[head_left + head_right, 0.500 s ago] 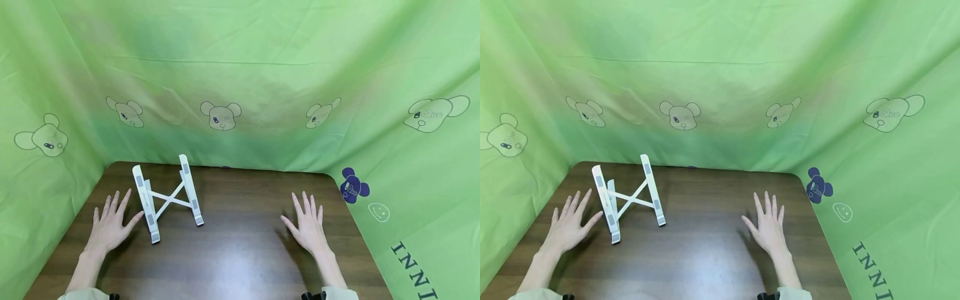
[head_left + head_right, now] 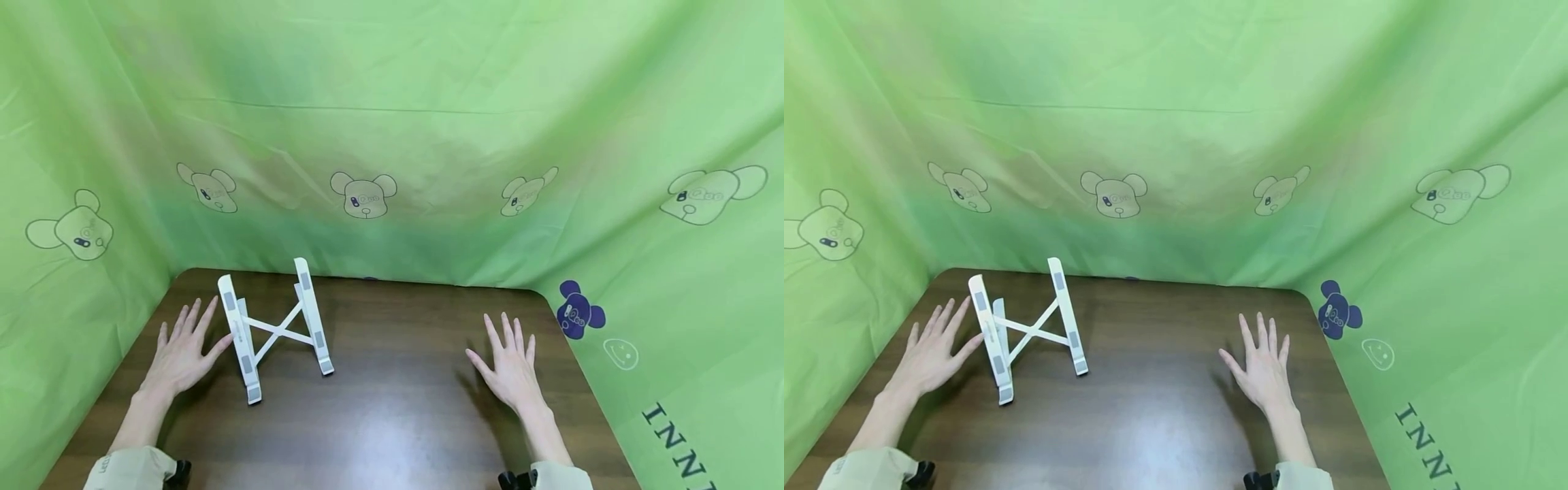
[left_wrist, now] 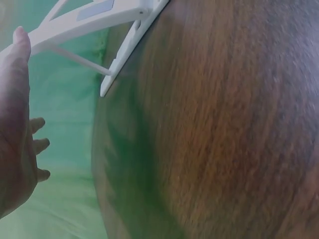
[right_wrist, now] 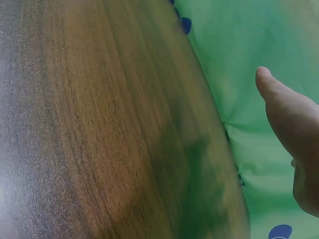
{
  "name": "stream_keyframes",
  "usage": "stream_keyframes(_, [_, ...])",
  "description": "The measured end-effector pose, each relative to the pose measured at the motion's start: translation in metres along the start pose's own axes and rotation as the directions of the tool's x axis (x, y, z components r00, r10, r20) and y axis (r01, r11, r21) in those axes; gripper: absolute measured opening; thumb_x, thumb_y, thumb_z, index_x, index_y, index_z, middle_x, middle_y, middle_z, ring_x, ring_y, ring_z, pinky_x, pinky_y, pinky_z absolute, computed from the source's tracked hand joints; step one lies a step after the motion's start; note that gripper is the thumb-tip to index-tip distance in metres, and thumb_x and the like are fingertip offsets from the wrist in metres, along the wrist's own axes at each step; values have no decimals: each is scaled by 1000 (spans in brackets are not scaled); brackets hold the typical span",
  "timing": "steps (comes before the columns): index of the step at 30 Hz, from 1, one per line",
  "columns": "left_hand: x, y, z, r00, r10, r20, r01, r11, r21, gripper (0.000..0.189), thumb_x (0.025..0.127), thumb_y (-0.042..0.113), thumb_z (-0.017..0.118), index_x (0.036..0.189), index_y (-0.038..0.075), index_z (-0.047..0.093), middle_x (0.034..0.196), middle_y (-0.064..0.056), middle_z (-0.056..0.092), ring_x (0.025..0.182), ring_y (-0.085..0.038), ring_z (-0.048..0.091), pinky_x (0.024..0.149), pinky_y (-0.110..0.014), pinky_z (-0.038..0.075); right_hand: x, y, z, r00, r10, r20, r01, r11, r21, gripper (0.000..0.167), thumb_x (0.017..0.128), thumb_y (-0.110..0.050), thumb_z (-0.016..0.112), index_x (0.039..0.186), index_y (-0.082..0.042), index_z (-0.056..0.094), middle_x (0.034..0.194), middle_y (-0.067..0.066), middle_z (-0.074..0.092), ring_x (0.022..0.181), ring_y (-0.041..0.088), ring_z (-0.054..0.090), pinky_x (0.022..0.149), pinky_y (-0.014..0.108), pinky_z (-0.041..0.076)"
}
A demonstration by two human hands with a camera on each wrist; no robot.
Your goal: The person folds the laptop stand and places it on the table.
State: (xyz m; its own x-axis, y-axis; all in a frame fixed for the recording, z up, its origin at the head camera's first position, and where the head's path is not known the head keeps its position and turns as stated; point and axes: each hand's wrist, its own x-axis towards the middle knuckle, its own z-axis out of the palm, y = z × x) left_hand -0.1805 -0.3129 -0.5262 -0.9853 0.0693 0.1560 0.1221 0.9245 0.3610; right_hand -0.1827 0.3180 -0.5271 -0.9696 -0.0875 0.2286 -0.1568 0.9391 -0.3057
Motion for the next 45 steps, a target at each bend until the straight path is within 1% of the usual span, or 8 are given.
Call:
stream_keyframes(6, [-3,1,2,1000,-9,20,9,1000,4,90,111,64,48,179,27,3,180,-33,17,162,-64,18,123,-90,12,-6,0,4,1000,11,17,-11,1000,4,88,106,-50,67,176,-16,26,180,33,18,167,58,8,129,86,3])
stream_keyframes(11, [2,4,0,999,-17,44,17,1000,5,89,112,65,46,179,26,3,181,-32,14,163,-64,16,124,-90,11,-2,-1,2,1000,10,16,-10,1000,10,87,106,-50,66,175,-15,26,180,33,17,168,58,8,129,85,2])
stream_keyframes(17, [6,8,0,999,-8,49,7,1000,10,89,112,64,45,178,17,9,181,-33,15,163,-65,16,124,-89,13,3,-2,3,1000,4,21,-4,1000,22,89,106,-50,66,176,-17,24,180,33,16,168,58,7,129,86,3])
stream_keyframes(23, [14,13,0,998,1,60,-1,1000,2,89,113,64,44,176,7,18,182,-31,12,165,-62,14,127,-87,11,6,-5,3,1000,2,30,-4,999,45,91,107,-51,65,178,-22,15,182,31,13,169,57,4,130,85,0])
stream_keyframes(29, [15,15,4,997,-2,76,2,1000,7,92,112,66,43,173,1,24,183,-30,10,166,-60,13,128,-86,10,8,-7,8,999,5,43,-8,998,59,92,107,-51,65,178,-21,15,182,31,12,169,56,2,130,85,-1])
stream_keyframes(33, [16,14,4,997,-16,78,16,1000,4,94,111,68,43,174,1,23,183,-30,10,167,-60,11,128,-86,8,13,-11,11,999,0,52,-3,998,62,93,107,-52,64,179,-21,14,182,30,11,170,55,2,130,84,-1])
stream_keyframes(40, [14,11,5,996,-23,89,22,1000,11,92,111,68,43,176,8,18,183,-30,10,166,-60,12,129,-86,9,26,-15,14,996,-26,88,23,999,40,92,108,-53,63,179,-23,11,183,29,11,171,53,1,132,82,-2])
stream_keyframes(45, [12,8,8,995,-29,93,29,1000,6,91,112,67,43,177,10,15,182,-30,10,165,-62,13,128,-86,11,31,-20,18,992,-45,115,40,998,43,94,108,-55,63,179,-26,9,184,27,9,171,52,0,132,82,-3])
